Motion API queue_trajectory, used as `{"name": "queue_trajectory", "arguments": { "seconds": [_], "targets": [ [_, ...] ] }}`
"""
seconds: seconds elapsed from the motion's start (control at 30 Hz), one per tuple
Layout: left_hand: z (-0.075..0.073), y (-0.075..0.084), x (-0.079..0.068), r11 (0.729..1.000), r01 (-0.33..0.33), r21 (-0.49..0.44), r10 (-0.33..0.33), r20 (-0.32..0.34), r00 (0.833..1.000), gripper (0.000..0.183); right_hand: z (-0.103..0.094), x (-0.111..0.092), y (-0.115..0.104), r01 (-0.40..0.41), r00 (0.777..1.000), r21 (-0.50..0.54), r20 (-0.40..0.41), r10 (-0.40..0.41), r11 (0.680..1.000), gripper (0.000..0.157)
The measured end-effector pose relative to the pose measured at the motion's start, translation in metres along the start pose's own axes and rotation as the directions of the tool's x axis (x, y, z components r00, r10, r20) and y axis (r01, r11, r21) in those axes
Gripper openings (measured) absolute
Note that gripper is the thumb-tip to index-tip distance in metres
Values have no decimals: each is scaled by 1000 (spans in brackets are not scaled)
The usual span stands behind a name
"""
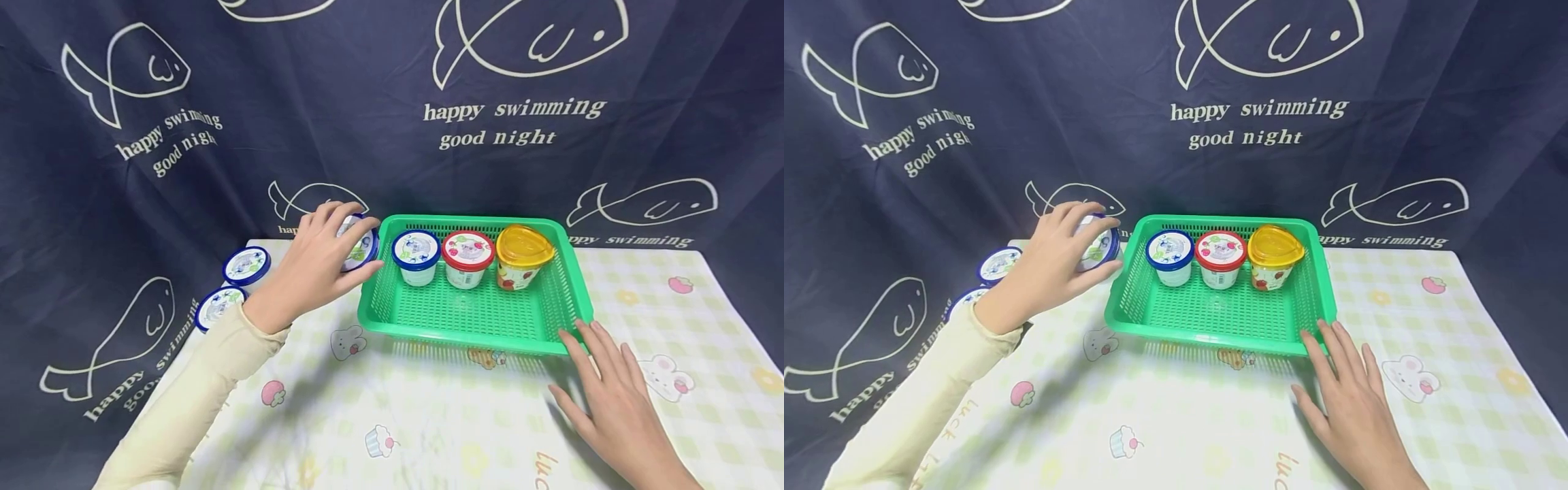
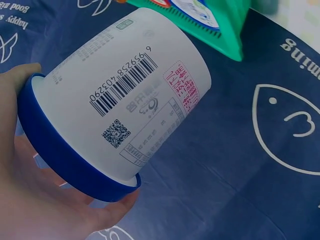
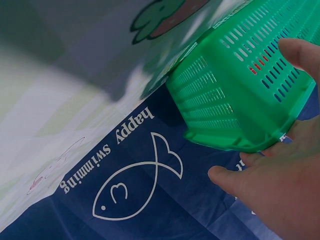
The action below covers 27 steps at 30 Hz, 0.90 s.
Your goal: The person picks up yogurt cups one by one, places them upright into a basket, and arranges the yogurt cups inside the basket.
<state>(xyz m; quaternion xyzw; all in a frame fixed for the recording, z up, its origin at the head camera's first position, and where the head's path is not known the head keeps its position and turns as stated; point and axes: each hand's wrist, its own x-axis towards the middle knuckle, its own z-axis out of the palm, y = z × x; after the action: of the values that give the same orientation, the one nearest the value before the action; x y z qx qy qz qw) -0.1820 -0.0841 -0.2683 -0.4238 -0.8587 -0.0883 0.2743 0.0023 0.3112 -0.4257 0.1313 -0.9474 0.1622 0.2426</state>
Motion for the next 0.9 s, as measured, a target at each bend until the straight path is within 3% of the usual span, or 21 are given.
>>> {"name": "queue_trajectory", "arguments": {
  "seconds": [0.47,0.9],
  "targets": [
    [20,21,28,998,-57,-31,60,93,994,56,-1,0,-2,-13,1000,-12,12,13,1000,76],
    [41,35,34,987,-117,-113,126,75,989,54,-1,0,-2,-19,1000,-19,15,19,1000,75]
  ]
}}
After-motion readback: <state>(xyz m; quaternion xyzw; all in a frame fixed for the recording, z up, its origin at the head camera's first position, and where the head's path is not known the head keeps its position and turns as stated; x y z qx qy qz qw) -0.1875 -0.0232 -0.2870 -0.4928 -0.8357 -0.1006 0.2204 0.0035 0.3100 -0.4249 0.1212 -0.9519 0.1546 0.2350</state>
